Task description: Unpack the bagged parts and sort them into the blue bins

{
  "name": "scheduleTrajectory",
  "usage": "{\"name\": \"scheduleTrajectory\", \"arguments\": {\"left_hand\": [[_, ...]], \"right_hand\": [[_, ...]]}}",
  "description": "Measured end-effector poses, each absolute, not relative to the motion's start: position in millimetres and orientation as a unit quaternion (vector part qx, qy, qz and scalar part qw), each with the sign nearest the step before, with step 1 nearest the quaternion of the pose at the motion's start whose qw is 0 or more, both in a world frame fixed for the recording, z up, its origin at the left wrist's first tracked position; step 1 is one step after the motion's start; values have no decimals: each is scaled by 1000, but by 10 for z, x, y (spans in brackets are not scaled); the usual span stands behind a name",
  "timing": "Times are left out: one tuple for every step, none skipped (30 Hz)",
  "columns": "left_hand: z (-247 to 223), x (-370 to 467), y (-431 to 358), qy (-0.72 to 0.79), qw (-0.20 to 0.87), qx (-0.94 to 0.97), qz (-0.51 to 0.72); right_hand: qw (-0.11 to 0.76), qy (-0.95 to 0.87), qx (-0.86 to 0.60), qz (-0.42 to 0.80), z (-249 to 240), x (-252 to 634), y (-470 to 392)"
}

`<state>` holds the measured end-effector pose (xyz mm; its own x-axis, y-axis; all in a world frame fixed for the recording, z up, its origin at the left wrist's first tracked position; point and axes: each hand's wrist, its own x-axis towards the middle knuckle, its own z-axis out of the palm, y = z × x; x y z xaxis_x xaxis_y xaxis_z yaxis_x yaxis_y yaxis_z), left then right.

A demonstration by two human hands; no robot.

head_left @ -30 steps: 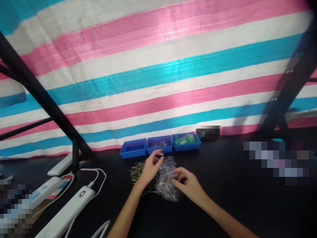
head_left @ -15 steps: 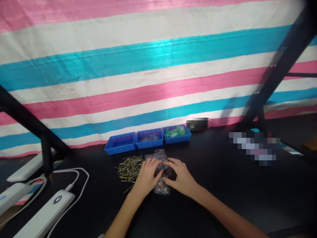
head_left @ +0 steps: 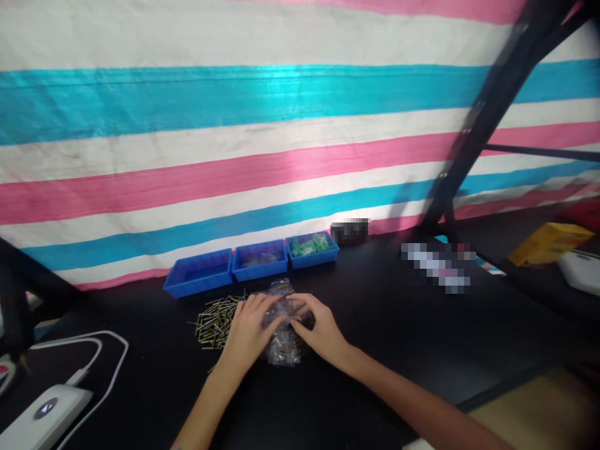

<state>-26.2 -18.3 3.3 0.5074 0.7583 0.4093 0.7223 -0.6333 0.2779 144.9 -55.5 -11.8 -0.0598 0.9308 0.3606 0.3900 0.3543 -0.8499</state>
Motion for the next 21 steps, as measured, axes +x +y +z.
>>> {"name": "scheduleTrajectory", "arguments": {"left_hand": [[37, -257, -183, 424, 43, 867, 260], [41, -243, -190, 419, 53, 867, 265], [44, -223, -203, 414, 64, 867, 269], [47, -197, -219, 408, 74, 868, 273], [48, -170, -239, 402, 83, 868, 277], [49, -144, -258, 397, 90, 868, 285], [50, -122, -276, 393, 96, 865, 296], [49, -106, -291, 389, 100, 861, 311], [48, -95, -302, 386, 103, 856, 327], [47, -90, -309, 385, 104, 850, 344], [45, -90, -313, 384, 106, 844, 358], [43, -93, -315, 384, 107, 840, 369], [41, -97, -317, 385, 108, 835, 378], [39, -101, -318, 388, 109, 831, 384], [38, -103, -321, 392, 111, 827, 388], [38, -102, -325, 396, 115, 823, 391], [39, -99, -331, 400, 120, 820, 391], [40, -94, -338, 403, 125, 818, 391], [42, -87, -347, 405, 131, 816, 391], [45, -79, -356, 404, 136, 815, 392], [48, -72, -365, 401, 141, 815, 394]], "right_hand": [[484, -663, -491, 292, -110, 1444, -562], [492, -657, -487, 299, -99, 1442, -566], [499, -653, -482, 306, -87, 1443, -568], [507, -649, -475, 309, -74, 1448, -568], [516, -646, -468, 310, -60, 1455, -567], [525, -644, -463, 308, -46, 1463, -565], [533, -642, -460, 304, -31, 1472, -565], [538, -642, -458, 298, -15, 1480, -565], [542, -643, -456, 291, 2, 1487, -567], [546, -646, -452, 284, 19, 1492, -569], [549, -648, -448, 278, 35, 1495, -573], [553, -650, -444, 274, 49, 1495, -576], [555, -650, -442, 271, 60, 1495, -579], [557, -649, -443, 268, 67, 1493, -580], [559, -647, -447, 265, 70, 1491, -580], [561, -643, -449, 264, 69, 1489, -580], [563, -642, -449, 265, 63, 1489, -579], [564, -643, -445, 266, 55, 1490, -577], [564, -646, -440, 267, 46, 1493, -576], [561, -651, -436, 267, 37, 1498, -575], [558, -656, -434, 264, 29, 1504, -575]]}}
